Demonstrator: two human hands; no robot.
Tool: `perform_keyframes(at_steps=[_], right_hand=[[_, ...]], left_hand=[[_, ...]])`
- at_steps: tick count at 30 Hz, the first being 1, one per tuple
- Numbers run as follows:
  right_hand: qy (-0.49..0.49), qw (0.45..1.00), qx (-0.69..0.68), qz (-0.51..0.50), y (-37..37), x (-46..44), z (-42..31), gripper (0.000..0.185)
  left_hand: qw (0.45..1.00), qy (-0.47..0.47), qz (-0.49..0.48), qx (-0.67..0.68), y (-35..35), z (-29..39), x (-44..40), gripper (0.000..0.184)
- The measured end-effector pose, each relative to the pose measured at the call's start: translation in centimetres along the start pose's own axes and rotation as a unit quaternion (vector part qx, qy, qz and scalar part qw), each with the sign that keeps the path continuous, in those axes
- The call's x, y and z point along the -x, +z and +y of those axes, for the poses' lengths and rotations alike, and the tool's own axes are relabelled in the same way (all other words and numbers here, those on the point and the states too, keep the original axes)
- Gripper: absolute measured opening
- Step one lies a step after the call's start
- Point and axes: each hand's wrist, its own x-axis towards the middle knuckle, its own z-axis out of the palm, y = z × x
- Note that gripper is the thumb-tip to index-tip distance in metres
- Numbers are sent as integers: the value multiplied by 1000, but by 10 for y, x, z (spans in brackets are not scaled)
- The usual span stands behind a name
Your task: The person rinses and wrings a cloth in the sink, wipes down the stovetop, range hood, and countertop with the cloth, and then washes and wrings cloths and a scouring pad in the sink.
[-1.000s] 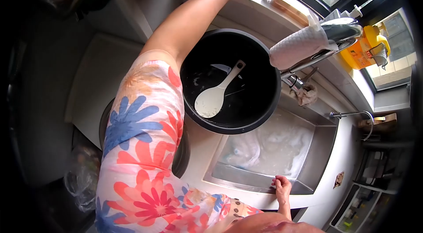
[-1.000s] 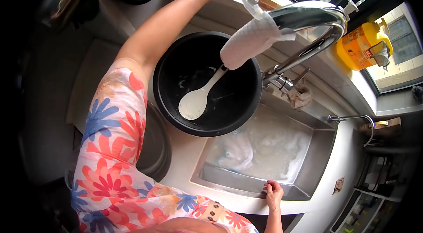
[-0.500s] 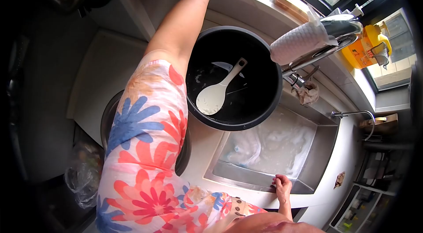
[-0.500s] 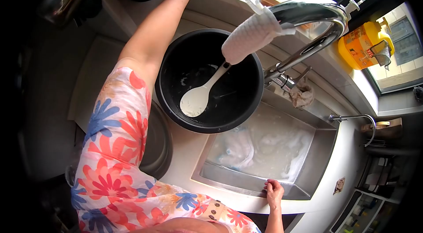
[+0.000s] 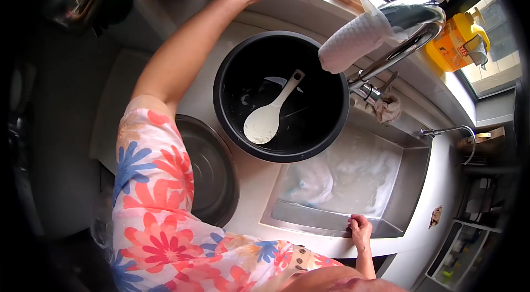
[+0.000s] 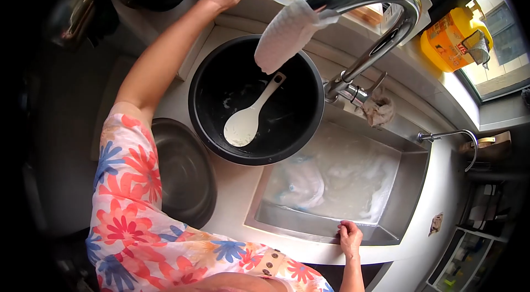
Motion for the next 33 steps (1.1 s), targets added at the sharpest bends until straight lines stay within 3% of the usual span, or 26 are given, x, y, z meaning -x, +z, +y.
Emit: perform_keyframes(at_steps=[1, 4, 5, 8, 9, 10, 12, 13, 15, 18, 20, 22, 24, 26, 27, 29, 31, 33], right_hand=[[2, 1000, 0, -1, 0, -1, 0, 15], [0, 1000, 2, 1, 2, -1, -1, 14], [-7, 1000, 8, 5, 3, -2, 2, 14], [-10, 1000, 25, 1, 0, 2, -6, 14], [-8, 1000, 28, -3, 0, 3, -12, 14], [11, 1000, 6, -15, -2, 0, -14, 15], [-9, 999, 33, -32, -6, -15, -6, 17], [6, 999, 31, -42, -6, -20, -14, 20], [-104, 984, 133, -57, -6, -50, 7, 25], [-138, 974, 157, -90, 8, -95, -2, 51], [-142, 971, 174, -84, 35, -128, -1, 57], [-291, 922, 238, -90, 82, -151, 12, 55], [-317, 885, 281, -193, 130, -150, 18, 47], [-335, 850, 269, -305, 132, -156, 3, 48], [-341, 829, 261, -359, 123, -163, -5, 49], [-231, 909, 143, -315, 80, -190, -4, 45], [-144, 970, -101, -168, 53, -224, 29, 45], [-71, 990, -123, -6, 53, -230, 50, 45]], left_hand=[[979, 10, -65, -193, -10, 2, 5, 39], [989, 53, -116, -74, 8, -14, 7, 43], [987, 16, -143, -76, 10, -16, 2, 43], [990, 76, 5, -115, 49, -57, -5, 51], [994, 19, -78, -74, 65, -70, -13, 53], [974, 116, -74, -180, 72, -79, -14, 51], [991, -47, -104, -64, 34, -46, -8, 48], [993, -56, -104, -28, 18, -35, -1, 48], [989, -15, -137, 45, -5, -12, 22, 48], [960, 56, -229, 148, -58, 9, 47, 49], [922, 87, -305, 222, -100, 14, 63, 51], [892, 100, -351, 268, -137, 19, 80, 54], [947, 115, -267, 136, -156, 34, 102, 42], [965, 87, -199, 149, -206, 90, 137, 33], [958, 77, -229, 152, -226, 110, 150, 34], [938, 59, -276, 203, -256, 156, 175, 34], [900, 23, -309, 307, -255, 206, 207, 31], [857, -20, -346, 381, -228, 254, 241, 26]])
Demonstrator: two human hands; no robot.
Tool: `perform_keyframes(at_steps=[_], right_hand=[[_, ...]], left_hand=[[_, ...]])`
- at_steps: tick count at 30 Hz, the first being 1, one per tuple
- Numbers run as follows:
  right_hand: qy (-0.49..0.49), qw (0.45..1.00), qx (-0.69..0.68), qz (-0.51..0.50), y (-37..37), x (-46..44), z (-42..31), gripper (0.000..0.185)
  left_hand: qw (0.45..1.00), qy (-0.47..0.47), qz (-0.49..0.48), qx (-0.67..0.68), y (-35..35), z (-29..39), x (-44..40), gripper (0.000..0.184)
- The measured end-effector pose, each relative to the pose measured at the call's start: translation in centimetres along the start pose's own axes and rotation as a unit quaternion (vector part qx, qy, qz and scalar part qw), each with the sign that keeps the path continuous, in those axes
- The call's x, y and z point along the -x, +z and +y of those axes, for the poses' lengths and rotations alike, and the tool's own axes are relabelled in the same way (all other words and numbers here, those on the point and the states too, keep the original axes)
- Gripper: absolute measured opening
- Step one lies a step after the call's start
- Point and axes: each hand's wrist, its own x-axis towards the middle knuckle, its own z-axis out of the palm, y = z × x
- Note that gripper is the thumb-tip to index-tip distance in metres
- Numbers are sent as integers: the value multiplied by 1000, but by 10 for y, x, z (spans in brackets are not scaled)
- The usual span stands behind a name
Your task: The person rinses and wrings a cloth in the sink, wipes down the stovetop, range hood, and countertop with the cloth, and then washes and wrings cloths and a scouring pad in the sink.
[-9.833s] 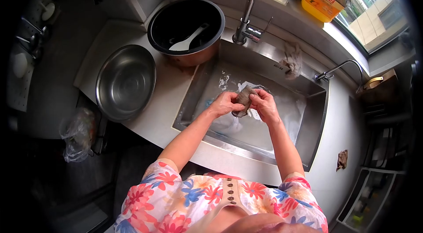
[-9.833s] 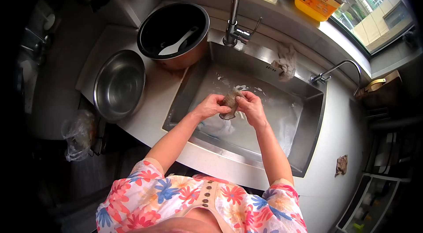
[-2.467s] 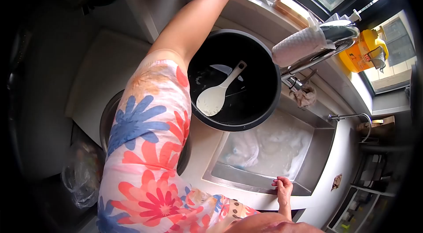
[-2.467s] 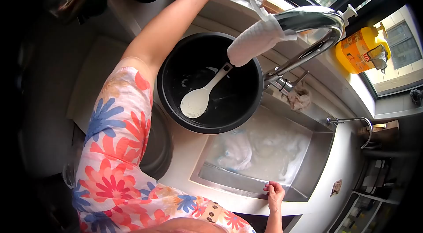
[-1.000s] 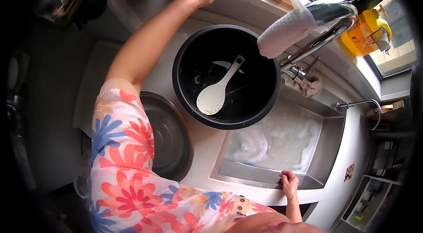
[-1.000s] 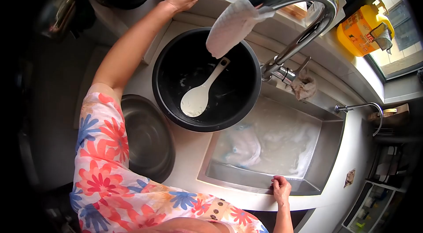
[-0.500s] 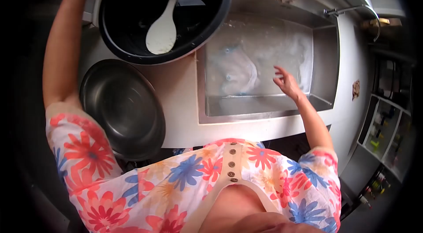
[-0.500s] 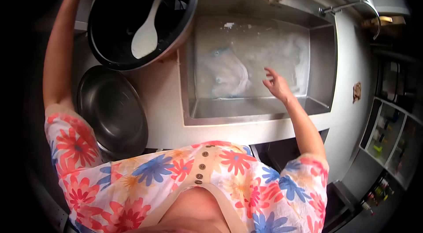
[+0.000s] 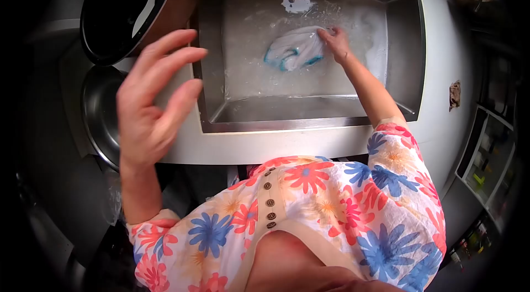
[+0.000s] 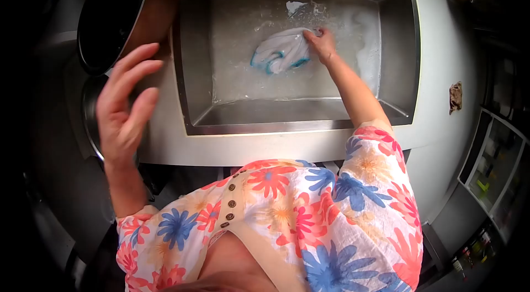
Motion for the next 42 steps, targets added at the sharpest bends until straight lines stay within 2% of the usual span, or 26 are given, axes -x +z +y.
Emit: perform_keyframes(at_steps=[1, 2, 4, 5, 6, 9, 11, 13, 14, 16, 18, 20, 21, 22, 24, 25, 26, 28, 30, 31, 33, 35, 37, 39, 41, 42], right_hand=[[25, 996, -4, 87, -7, -1, 6, 45], [4, 992, 127, 2, -5, 10, 8, 44], [-24, 961, 217, -169, -12, 30, -15, 42], [-39, 932, 259, -250, -15, 28, -26, 41], [-82, 952, 180, -234, -29, 12, -9, 37], [15, 998, 41, -54, -99, -12, -24, 40], [-5, 999, -31, 42, -112, -37, -2, 45], [-78, 989, 112, 55, -67, -47, 17, 49], [-53, 998, 21, 23, -39, -26, -3, 48], [-98, 992, 36, -74, 0, -17, -20, 40], [-112, 982, 57, -140, 14, 20, -87, 30], [-256, 952, 104, -133, 20, 60, -125, 24], [-325, 928, 128, -128, 20, 67, -133, 22], [-324, 925, 166, -112, 24, 55, -111, 23], [-169, 947, 272, -34, 9, 13, -76, 24], [-128, 939, 313, -56, -13, -3, -74, 23], [-86, 928, 354, -77, -35, -15, -76, 22], [-178, 898, 402, 15, -61, -26, -103, 23], [-353, 894, 261, 95, -69, -38, -164, 23], [-391, 884, 235, 102, -69, -47, -196, 32], [-355, 882, 264, 162, -55, -70, -239, 44], [-368, 847, 301, 239, -13, -101, -243, 51], [-403, 799, 361, 261, 31, -102, -236, 41], [-494, 800, 301, 159, 42, -81, -230, 34], [-547, 781, 290, 82, 37, -39, -220, 37], [-541, 801, 255, -14, 33, -25, -203, 36]], left_hand=[[998, -22, -8, 52, 36, -12, -8, 24], [995, -46, -3, 89, 76, -34, -20, 24], [960, -219, -34, 171, 148, -75, -41, 27], [935, -255, -59, 238, 182, -98, -48, 30], [905, -288, -84, 302, 206, -109, -55, 32], [827, -430, -116, 343, 229, -107, -66, 41], [763, -483, -97, 418, 251, -120, -68, 46], [700, -522, -73, 481, 262, -121, -78, 50], [670, -538, -59, 508, 268, -116, -84, 52], [611, -544, -35, 575, 273, -119, -90, 51], [546, -520, -21, 656, 289, -136, -92, 46], [569, -371, -45, 733, 327, -195, -80, 38], [564, -375, 0, 736, 323, -184, -81, 28], [560, -377, 45, 737, 318, -172, -82, 19], [649, -433, 89, 620, 287, -122, -89, 16], [685, -458, 112, 555, 280, -114, -90, 15], [678, -470, 123, 551, 285, -133, -86, 17], [697, -478, 104, 524, 283, -139, -82, 18], [710, -477, 78, 512, 285, -140, -82, 19], [715, -474, 61, 510, 285, -140, -82, 19], [723, -473, 47, 501, 280, -138, -80, 19], [731, -476, 50, 487, 274, -132, -82, 18], [712, -484, 84, 501, 276, -144, -81, 14], [694, -498, 107, 509, 281, -157, -78, 13], [679, -515, 101, 514, 281, -172, -77, 12], [678, -510, 96, 521, 280, -177, -76, 12]])
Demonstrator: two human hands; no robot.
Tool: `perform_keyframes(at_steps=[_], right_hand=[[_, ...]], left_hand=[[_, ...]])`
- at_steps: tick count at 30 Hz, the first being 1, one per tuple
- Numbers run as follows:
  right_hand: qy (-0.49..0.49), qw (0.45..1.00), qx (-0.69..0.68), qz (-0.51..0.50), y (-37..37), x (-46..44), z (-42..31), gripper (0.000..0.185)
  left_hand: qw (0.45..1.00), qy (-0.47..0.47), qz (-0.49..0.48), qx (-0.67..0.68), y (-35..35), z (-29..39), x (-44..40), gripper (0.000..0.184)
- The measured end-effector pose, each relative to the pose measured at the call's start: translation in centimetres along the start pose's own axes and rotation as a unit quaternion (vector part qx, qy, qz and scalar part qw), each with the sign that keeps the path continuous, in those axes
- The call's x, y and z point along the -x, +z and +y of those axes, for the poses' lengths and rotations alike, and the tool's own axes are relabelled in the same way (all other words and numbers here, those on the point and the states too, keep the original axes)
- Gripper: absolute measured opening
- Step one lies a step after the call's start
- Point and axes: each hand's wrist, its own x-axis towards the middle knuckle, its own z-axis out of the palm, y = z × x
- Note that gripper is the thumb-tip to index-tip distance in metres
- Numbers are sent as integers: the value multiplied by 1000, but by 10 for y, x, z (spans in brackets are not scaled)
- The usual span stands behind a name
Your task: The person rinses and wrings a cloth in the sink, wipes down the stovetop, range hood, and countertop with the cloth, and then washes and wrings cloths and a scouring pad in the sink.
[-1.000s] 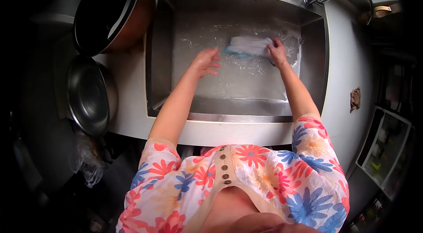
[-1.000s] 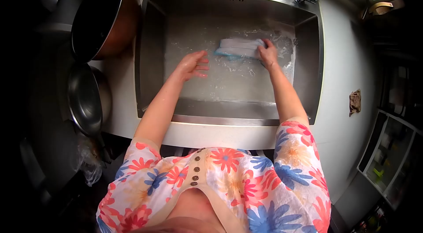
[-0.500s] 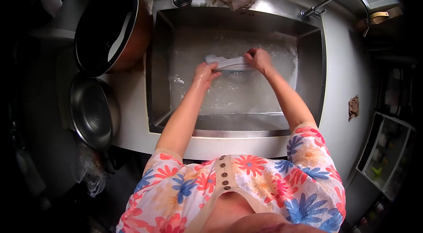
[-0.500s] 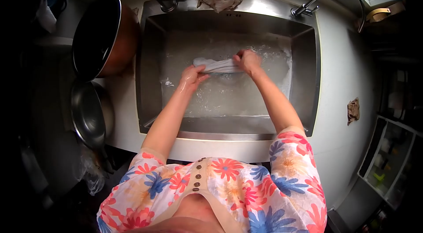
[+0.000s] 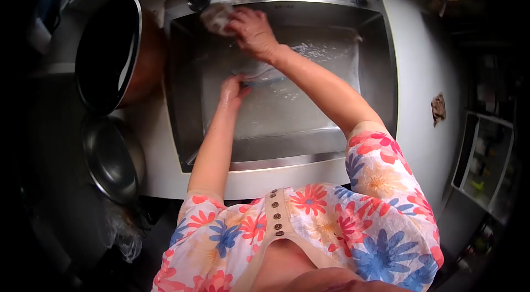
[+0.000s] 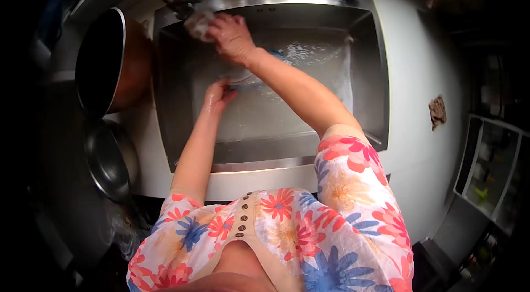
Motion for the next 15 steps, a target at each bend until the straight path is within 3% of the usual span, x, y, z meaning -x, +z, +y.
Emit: perform_keyframes(at_steps=[1, 3, 6, 10, 12, 13, 14, 15], right_hand=[[0, 995, -83, -56, 1, 28, 1, 34], [88, 991, -70, -78, -10, 85, 9, 31], [368, 929, -10, -48, -4, 169, 47, 31], [313, 910, -73, -263, -20, 224, 24, 34], [262, 908, -108, -309, -63, 216, 22, 34], [302, 918, -101, -237, -88, 214, 25, 31], [337, 922, -97, -167, -117, 212, 31, 28], [312, 945, -98, -16, -151, 216, 37, 23]], left_hand=[[1000, -6, -15, 0, -5, 1, -3, 12], [999, -17, -22, 30, -3, 3, -1, 12], [999, -34, -37, -9, -14, -7, -10, 16], [983, 50, -6, -179, 27, -1, 19, 37], [941, 159, -88, -284, 44, -16, 6, 41], [910, 214, -125, -332, 54, -20, -1, 43], [837, 294, -89, -453, 67, -24, 2, 47], [743, 359, -42, -564, 78, -31, 10, 52]])
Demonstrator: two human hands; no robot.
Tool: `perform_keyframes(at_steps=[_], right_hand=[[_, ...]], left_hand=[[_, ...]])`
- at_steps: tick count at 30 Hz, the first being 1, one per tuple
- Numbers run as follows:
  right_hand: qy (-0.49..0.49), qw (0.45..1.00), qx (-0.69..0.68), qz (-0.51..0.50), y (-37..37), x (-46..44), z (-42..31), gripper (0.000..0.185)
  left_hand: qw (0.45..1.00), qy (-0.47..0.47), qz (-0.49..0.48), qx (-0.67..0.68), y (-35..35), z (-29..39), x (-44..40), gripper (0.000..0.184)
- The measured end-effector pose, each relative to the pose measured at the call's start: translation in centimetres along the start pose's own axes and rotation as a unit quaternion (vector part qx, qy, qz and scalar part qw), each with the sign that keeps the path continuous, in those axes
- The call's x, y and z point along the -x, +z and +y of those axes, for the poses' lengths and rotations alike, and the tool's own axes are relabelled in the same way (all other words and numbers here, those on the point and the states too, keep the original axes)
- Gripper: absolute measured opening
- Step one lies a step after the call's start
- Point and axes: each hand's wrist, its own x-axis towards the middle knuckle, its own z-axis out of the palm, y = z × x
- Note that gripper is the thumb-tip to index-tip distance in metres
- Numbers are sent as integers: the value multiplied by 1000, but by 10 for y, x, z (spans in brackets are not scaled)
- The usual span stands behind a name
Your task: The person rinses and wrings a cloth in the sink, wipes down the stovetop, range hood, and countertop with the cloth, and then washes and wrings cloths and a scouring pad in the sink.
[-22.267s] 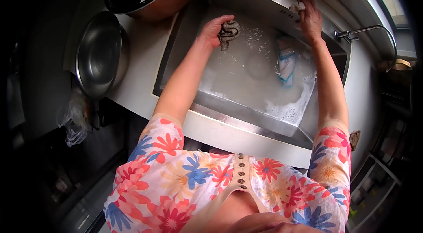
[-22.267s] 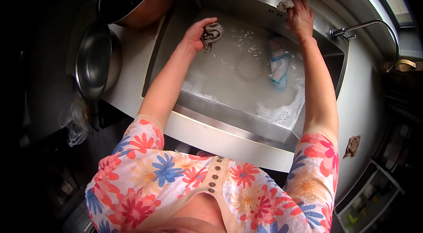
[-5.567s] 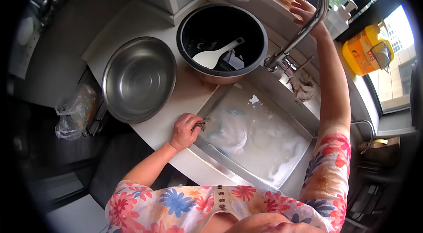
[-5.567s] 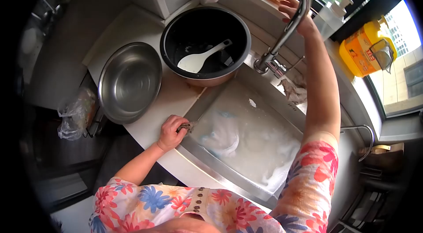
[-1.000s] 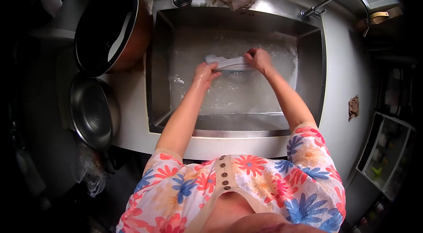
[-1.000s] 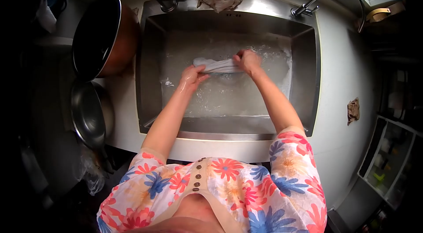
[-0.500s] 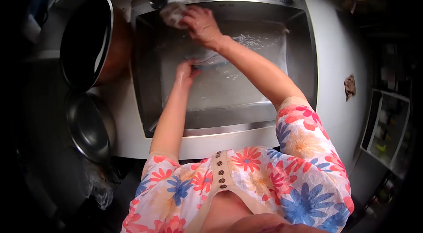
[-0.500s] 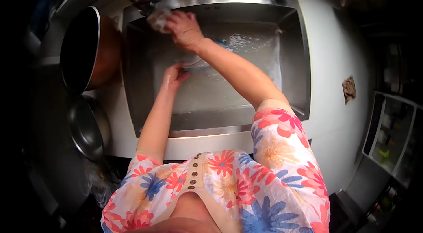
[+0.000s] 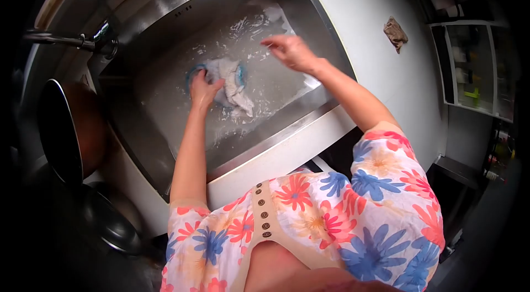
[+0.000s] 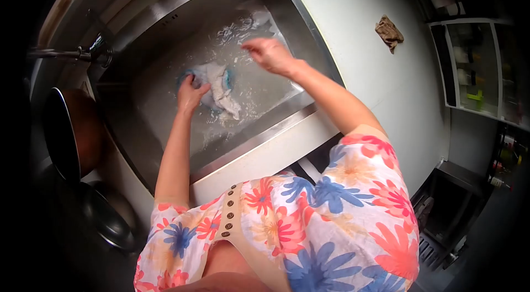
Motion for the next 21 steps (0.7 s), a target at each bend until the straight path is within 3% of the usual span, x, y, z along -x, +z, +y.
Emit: perform_keyframes(at_steps=[2, 4, 6, 9, 11, 12, 14, 17, 19, 20, 21], right_hand=[[61, 985, 5, 160, -76, 13, 7, 19], [107, 951, 69, 283, -142, 36, 32, 20], [162, 917, 193, 310, -178, 63, 65, 21], [123, 975, 29, 185, -134, 53, 32, 20], [110, 991, -76, 9, -68, 26, 15, 19], [83, 993, -20, -81, -38, 10, 2, 21], [93, 989, -7, -117, 42, -15, 29, 29], [25, 957, 116, -266, 118, -22, 46, 35], [-9, 917, 149, -371, 135, -21, 26, 36], [12, 930, 122, -346, 130, -23, 18, 35], [28, 941, 93, -325, 118, -27, 10, 33]], left_hand=[[985, 50, -39, -159, 9, 23, 11, 62], [988, -31, -106, -108, 27, 20, 2, 55], [985, -46, -160, -34, 19, 28, 2, 44], [969, -76, -220, 78, 6, 36, 6, 31], [949, -100, -254, 156, 3, 23, 0, 26], [947, -128, -230, 183, -6, 17, 0, 26], [937, -179, -179, 239, -28, 6, -2, 25], [946, -299, -63, 105, -46, -39, 8, 35], [961, -241, -91, 102, -42, -67, 9, 29], [966, -215, -100, 100, -56, -65, 16, 25], [950, -224, -106, 192, -65, -60, 21, 25]])
